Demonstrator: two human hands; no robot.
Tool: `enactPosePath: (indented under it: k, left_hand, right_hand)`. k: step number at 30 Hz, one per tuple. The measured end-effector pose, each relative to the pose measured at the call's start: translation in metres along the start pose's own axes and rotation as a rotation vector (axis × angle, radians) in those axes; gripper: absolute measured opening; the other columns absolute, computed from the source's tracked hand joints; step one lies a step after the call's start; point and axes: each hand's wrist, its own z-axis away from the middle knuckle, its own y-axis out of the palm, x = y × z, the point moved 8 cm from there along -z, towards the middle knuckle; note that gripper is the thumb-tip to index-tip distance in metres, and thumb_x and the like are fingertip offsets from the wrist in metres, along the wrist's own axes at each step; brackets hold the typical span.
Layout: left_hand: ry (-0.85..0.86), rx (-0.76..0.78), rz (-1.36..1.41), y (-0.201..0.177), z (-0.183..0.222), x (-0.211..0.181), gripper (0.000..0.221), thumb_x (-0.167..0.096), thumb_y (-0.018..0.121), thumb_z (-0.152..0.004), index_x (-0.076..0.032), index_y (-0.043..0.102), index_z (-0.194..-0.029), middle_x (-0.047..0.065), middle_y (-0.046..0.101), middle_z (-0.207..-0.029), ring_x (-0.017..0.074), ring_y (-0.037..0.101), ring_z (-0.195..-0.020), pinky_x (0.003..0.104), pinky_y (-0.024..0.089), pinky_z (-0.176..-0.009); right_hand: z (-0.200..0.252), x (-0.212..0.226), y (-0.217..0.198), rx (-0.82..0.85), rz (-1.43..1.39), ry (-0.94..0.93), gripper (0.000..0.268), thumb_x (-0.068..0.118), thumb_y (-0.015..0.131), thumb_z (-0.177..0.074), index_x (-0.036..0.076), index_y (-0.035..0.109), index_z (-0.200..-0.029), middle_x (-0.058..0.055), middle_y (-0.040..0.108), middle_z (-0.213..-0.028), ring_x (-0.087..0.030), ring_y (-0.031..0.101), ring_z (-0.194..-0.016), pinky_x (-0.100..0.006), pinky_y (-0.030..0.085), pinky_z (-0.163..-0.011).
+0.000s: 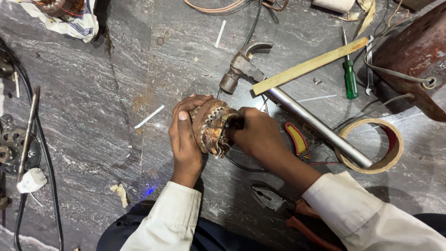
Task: The person sits on the floor and works on a motor stator, inserting white insulating tubes into the copper windings and adjusting the wires by hand. The person rotates the stator to access different slots and continues to fit the tubes into place.
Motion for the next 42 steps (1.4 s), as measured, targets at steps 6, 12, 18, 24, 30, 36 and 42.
enactPosePath:
  k: [6,12,18,24,30,36,42]
  left_hand:
    - [0.015,0.004,-0.016,-0.001,0.0,-0.003,0.055,-0.036,0.025,-0.116,0.003,0.063,-0.116,0.018,0.069,-0.126,0.0314,0.055,-0.135,0.047,0.035,-0.125]
    - [0.02,-0.003,-0.067,-0.003,0.001,-0.003,0.058,-0.037,0.025,-0.115,0.002,0.067,-0.115,0.016,0.07,-0.125,0.0313,0.052,-0.136,0.046,0.034,-0.124]
    - [0.006,-0.021,-0.047,-0.003,0.003,-0.002,0.059,-0.038,0.024,-0.115,0.001,0.068,-0.116,0.015,0.07,-0.125,0.0305,0.052,-0.134,0.045,0.037,-0.122]
    - [-0.03,-0.052,-0.041,-0.007,0.004,0.003,0.059,-0.037,0.024,-0.114,0.001,0.068,-0.116,0.015,0.067,-0.125,0.0293,0.054,-0.131,0.042,0.04,-0.118]
    - [-0.047,-0.049,-0.04,-0.012,0.004,0.0,0.054,-0.034,0.027,-0.113,0.002,0.067,-0.118,0.016,0.066,-0.124,0.0295,0.059,-0.124,0.041,0.043,-0.113]
    - [-0.061,-0.022,-0.071,-0.014,0.003,-0.006,0.053,-0.032,0.027,-0.112,0.001,0.069,-0.117,0.016,0.066,-0.123,0.0289,0.059,-0.123,0.04,0.042,-0.111]
    - [-0.064,-0.024,-0.024,-0.012,0.002,-0.003,0.053,-0.031,0.026,-0.113,0.002,0.068,-0.117,0.016,0.066,-0.124,0.0279,0.06,-0.123,0.04,0.043,-0.112]
  right_hand:
    - [-0.003,-0.001,0.001,0.023,0.054,-0.017,0.035,0.03,0.08,-0.075,0.006,0.074,-0.099,-0.019,0.074,-0.092,-0.032,0.073,-0.083,-0.043,0.054,-0.074]
    - [0.001,-0.002,0.002,0.103,-0.064,0.099,0.042,0.034,0.08,-0.073,0.002,0.073,-0.1,-0.017,0.077,-0.088,-0.025,0.074,-0.082,-0.038,0.056,-0.074]
    - [0.006,0.001,0.001,0.097,0.028,0.198,0.043,0.039,0.079,-0.075,0.004,0.074,-0.1,-0.017,0.076,-0.085,-0.026,0.073,-0.077,-0.039,0.054,-0.072]
    - [0.008,0.0,0.002,0.018,-0.127,0.046,0.041,0.036,0.077,-0.077,0.001,0.073,-0.099,-0.017,0.076,-0.083,-0.027,0.072,-0.078,-0.039,0.054,-0.069]
    - [0.003,-0.004,0.004,-0.012,-0.068,-0.126,0.041,0.032,0.076,-0.08,-0.002,0.074,-0.104,-0.017,0.074,-0.083,-0.022,0.071,-0.077,-0.036,0.053,-0.071]
    - [-0.01,-0.008,0.021,0.161,-0.292,-0.052,0.038,0.024,0.076,-0.077,-0.002,0.074,-0.103,-0.016,0.077,-0.086,-0.027,0.07,-0.077,-0.04,0.053,-0.069]
    - [-0.012,-0.014,0.011,-0.001,0.102,0.075,0.046,0.036,0.084,-0.076,-0.001,0.075,-0.101,-0.018,0.073,-0.087,-0.025,0.07,-0.08,-0.038,0.052,-0.074]
